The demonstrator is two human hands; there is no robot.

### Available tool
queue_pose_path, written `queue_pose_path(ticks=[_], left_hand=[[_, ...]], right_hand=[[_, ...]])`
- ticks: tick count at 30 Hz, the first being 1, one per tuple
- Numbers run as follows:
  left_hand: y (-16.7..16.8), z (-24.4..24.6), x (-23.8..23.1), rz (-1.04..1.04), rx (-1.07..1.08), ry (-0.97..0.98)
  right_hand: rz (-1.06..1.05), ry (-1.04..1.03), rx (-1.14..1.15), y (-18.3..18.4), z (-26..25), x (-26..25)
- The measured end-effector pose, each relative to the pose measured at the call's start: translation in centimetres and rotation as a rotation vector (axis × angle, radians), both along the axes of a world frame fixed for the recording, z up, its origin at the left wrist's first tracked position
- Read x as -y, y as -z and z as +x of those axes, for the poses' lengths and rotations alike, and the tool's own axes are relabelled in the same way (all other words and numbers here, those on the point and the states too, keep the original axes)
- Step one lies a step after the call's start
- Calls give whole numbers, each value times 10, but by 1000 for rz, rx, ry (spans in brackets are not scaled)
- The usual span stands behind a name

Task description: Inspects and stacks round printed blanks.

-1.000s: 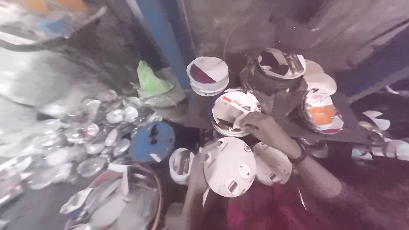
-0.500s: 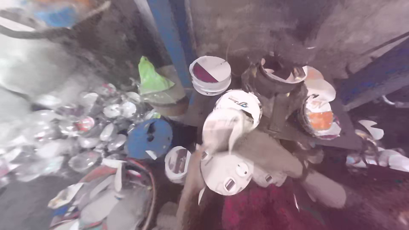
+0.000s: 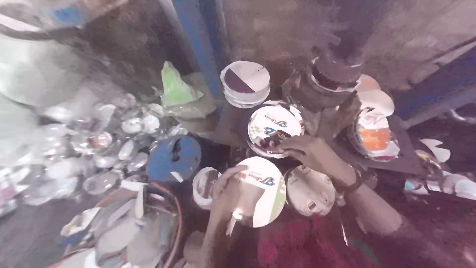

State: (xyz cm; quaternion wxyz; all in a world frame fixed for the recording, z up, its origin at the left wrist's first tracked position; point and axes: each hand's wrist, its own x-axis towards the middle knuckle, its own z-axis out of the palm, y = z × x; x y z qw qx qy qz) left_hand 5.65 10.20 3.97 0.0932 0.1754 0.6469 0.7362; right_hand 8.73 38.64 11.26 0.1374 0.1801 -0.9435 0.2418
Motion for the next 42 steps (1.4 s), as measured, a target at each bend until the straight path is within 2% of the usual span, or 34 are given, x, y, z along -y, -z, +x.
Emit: queue_pose_path(ticks=[2,4,6,8,10,12,14,16,18,22,28,33,38,40,42], left_hand=[[0,-1,-2,79,75,67],[-6,0,-5,146,223,124],[-15,4,-11,175,341,57],[-28,10,-19,87,443,-141],[-25,8,-18,40,419,-187],[-23,10,-14,-8,360,-163],[-19,13,-11,-27,294,-173],[-13,9,-8,-6,187,-155],[-10,5,-3,-37,160,-157],[-10,6,5,26,295,-215],[-13,12,8,290,479,-193],[-3,8,13,591,585,-41],[-3,7,12,728,551,155],[-3,6,10,771,530,212],[-6,6,5,788,495,234]], right_hand=[[-43,-1,0,-3,-2,-4],[3,1,-235,1,1,3],[89,-132,-371,2,19,23],[151,-378,-292,4,42,49],[71,-445,-190,8,47,60],[40,-196,-215,8,39,51],[105,74,-210,9,19,37],[182,180,-145,13,5,30],[208,197,-159,18,4,33],[202,200,-243,15,6,37],[312,141,-249,20,-1,40],[300,48,-287,13,1,33],[203,-52,-191,6,-7,21],[125,82,-111,-1,-13,16],[76,328,16,-9,-18,15]])
